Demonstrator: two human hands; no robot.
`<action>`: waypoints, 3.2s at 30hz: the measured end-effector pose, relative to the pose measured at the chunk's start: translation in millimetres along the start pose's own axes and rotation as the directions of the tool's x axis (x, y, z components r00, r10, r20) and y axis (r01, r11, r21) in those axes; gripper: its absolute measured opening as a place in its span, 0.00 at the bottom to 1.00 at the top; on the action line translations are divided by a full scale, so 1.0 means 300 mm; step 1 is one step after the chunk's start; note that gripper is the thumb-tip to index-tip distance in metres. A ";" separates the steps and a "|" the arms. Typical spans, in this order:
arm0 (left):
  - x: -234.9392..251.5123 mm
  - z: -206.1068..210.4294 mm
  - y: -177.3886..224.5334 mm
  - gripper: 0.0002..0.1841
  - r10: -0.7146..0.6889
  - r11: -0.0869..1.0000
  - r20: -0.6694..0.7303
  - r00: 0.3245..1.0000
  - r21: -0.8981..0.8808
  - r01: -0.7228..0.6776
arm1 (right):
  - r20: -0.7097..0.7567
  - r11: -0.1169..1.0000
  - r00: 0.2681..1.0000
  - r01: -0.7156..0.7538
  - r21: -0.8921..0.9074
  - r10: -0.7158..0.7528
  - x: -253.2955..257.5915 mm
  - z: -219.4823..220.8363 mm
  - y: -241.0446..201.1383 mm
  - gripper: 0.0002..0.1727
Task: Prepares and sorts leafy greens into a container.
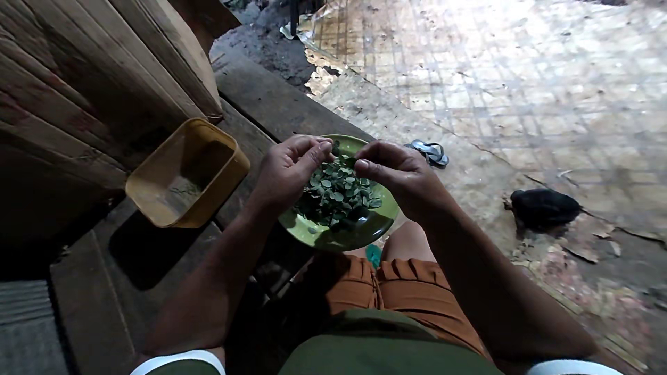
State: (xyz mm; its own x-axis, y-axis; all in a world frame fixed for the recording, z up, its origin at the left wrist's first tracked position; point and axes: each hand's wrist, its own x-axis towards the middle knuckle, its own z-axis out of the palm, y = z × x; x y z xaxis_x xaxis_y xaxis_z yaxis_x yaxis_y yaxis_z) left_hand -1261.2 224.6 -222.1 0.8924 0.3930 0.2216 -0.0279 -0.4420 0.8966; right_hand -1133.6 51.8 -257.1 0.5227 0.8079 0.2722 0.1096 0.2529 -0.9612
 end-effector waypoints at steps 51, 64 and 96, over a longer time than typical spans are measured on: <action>-0.010 -0.255 0.071 0.12 0.124 0.688 -0.154 0.980 0.725 0.027 | 0.060 0.698 0.998 0.040 -0.715 0.004 0.065 -0.076 -0.032 0.11; -0.013 -0.454 0.016 0.14 -0.077 0.534 -0.418 0.905 0.749 0.392 | 0.427 0.504 0.901 0.333 -0.797 0.080 0.069 0.112 0.015 0.33; 0.004 -0.107 -0.013 0.19 -0.097 0.786 0.445 0.890 0.583 -0.205 | 0.283 0.644 0.959 0.199 -0.738 0.027 0.093 -0.099 -0.160 0.13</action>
State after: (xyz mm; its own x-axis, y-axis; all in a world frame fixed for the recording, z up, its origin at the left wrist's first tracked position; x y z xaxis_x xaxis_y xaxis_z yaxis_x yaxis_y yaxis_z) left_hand -1274.5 252.6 -213.0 0.9976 0.0344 -0.0605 0.0575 -0.8981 0.4361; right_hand -1099.0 46.4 -204.7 0.2653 0.9320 0.2470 0.7989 -0.0691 -0.5975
